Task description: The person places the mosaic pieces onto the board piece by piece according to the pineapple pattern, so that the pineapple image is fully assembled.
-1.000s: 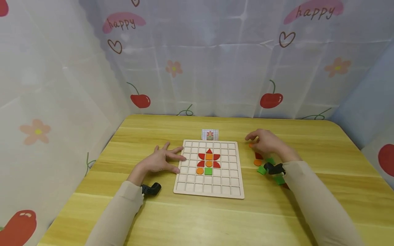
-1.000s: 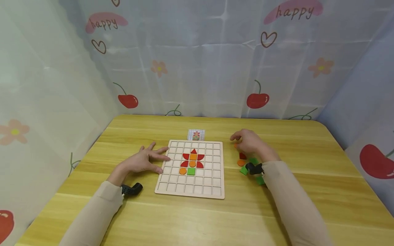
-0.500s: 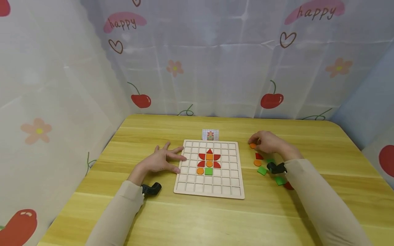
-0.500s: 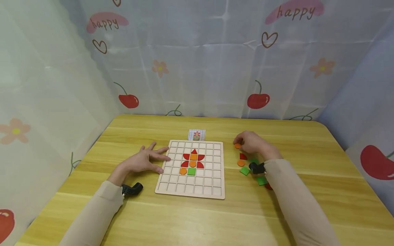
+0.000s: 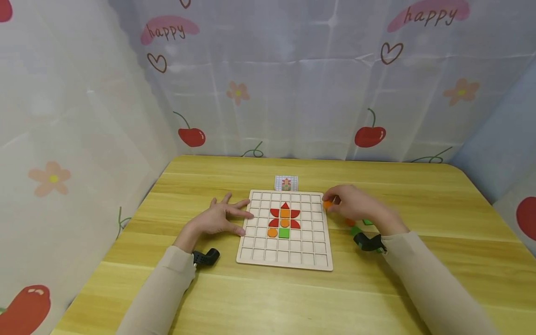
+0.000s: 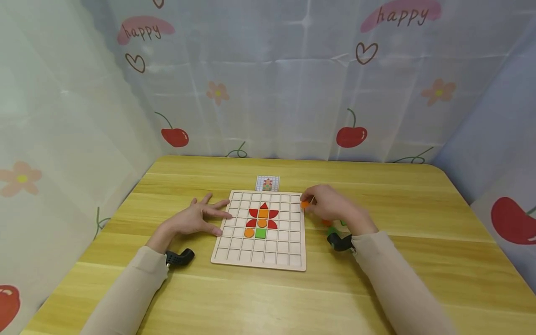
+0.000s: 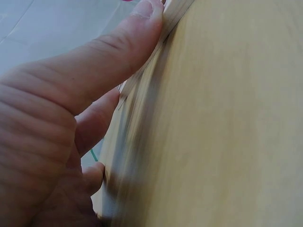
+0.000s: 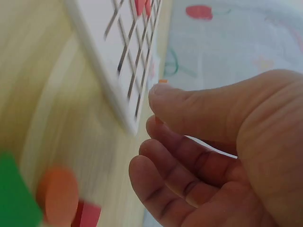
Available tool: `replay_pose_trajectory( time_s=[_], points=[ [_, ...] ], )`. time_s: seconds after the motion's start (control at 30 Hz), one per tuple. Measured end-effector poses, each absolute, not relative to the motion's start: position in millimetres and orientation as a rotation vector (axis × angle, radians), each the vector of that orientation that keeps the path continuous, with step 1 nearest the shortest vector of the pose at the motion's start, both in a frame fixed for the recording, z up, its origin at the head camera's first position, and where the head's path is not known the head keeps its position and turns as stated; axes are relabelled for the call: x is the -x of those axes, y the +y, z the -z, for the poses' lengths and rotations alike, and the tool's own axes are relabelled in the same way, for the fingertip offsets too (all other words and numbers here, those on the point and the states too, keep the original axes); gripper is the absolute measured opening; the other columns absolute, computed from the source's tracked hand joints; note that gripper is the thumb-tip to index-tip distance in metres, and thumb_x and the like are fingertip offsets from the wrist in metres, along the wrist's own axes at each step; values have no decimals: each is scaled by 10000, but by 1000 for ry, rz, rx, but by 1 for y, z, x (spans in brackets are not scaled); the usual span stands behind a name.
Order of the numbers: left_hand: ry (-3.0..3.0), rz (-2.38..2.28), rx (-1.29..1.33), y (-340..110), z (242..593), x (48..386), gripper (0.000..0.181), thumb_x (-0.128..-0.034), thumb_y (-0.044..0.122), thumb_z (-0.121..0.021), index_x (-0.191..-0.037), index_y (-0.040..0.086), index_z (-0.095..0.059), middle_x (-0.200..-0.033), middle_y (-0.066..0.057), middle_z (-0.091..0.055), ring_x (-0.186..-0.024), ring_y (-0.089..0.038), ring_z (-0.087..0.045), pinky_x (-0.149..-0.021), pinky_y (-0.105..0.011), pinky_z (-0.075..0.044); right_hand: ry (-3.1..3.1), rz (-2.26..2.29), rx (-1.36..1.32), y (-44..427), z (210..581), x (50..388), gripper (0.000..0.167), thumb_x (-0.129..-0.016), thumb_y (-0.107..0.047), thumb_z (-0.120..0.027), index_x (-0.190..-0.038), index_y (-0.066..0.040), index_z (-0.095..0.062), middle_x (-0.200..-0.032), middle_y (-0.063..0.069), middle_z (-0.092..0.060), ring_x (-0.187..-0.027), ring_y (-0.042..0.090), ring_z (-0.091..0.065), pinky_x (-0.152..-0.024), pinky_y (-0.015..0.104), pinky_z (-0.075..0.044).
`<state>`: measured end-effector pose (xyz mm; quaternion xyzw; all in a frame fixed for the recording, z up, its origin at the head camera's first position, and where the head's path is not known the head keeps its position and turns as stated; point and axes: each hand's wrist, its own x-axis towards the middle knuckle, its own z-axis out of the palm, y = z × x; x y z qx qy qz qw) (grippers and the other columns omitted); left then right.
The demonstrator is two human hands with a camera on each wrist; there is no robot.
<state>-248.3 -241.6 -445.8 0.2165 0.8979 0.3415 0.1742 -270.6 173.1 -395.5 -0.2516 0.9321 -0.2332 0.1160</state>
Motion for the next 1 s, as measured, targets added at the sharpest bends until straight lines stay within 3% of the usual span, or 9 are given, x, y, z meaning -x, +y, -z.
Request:
replay_pose_trajectory(
  time_s=[0.2, 0.57, 1.0],
  points=[
    [2547, -960, -612, -240, 446, 248, 525, -802, 437, -857, -1304, 372, -718, -1657, 128, -346, -1599, -386, 144, -1189, -685, 224, 2720, 672, 830, 155, 399, 257, 188, -943, -109, -720, -1129, -93, -737, -1013, 4, -702, -892, 159, -602, -813, 343, -523],
    [2552, -948, -623, -240, 443, 248, 523, -806, 427, -859, -1306, 359, -721, -1660, 114, -344, -1598, -395, 140, -1189, -686, 223, 2640, 691, 918, 120, 409, 230, 175, -927, -153, -767, -1089, -95, -734, -982, -8, -653, -876, 149, -544, -808, 292, -489],
    [2552, -940, -624, -240, 443, 247, 519, -816, 423, -851, -1313, 359, -716, -1666, 110, -331, -1597, -395, 145, -1185, -691, 225, 2649, 707, 1009, 105, 418, 221, 184, -932, -153, -775, -1110, -116, -747, -912, -21, -597, -821, 142, -515, -721, 246, -442]
  ],
)
